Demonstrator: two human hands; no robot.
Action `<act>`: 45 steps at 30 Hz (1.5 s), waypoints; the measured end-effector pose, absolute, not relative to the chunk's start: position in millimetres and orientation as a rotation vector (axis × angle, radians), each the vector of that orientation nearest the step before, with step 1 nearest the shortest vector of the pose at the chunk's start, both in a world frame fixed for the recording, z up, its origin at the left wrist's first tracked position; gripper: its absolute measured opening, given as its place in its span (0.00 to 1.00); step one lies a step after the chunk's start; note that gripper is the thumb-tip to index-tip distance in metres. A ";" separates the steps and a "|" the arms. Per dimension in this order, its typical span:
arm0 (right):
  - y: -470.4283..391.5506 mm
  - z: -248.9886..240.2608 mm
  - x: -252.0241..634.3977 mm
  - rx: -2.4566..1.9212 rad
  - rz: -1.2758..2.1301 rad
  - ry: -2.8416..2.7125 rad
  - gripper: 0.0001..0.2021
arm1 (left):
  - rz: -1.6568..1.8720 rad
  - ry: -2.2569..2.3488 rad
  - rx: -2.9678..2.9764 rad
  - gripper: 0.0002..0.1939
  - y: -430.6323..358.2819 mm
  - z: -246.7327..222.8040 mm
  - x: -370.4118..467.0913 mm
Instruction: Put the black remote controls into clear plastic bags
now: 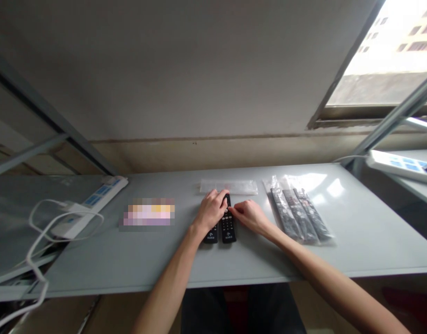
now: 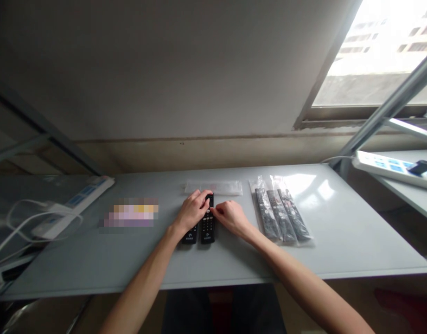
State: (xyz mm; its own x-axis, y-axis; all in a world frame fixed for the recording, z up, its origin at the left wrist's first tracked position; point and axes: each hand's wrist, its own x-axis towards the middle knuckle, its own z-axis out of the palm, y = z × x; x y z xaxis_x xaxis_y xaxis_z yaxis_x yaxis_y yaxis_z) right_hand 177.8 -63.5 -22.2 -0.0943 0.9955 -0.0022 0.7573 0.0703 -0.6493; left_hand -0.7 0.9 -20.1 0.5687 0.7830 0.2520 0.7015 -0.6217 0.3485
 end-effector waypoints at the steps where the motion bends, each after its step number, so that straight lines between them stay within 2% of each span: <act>1: -63.9 -21.6 177.5 -1.721 0.699 -1.923 0.24 | 0.578 1.231 2.596 0.15 0.9 -19.8 -0.8; 15: -61.2 -19.3 190.0 -1.697 0.459 -1.991 0.08 | 0.565 1.023 2.587 0.13 5.7 -15.9 -4.4; 22: -100.2 0.9 234.0 -1.859 0.100 -1.700 0.17 | 0.556 1.030 2.595 0.16 5.9 -15.6 -5.9; 25: -131.3 -9.2 260.3 -1.920 -0.248 -1.628 0.20 | 0.540 1.013 2.612 0.14 6.5 -16.4 -5.6; 27: -148.3 -23.0 278.4 -2.013 -0.326 -1.585 0.24 | 0.532 1.012 2.624 0.13 6.7 -16.9 -5.0; 30: -164.4 -46.1 300.2 -2.147 -0.326 -1.548 0.28 | 0.531 1.010 2.641 0.13 6.5 -17.6 -4.3; 34: -172.7 -62.3 311.5 -2.171 -0.304 -1.600 0.28 | 0.543 0.993 2.660 0.14 5.8 -18.4 -4.1; 45: -184.3 -49.9 277.2 -2.048 -0.304 -1.625 0.25 | 0.535 0.995 2.655 0.14 6.5 -21.0 -4.2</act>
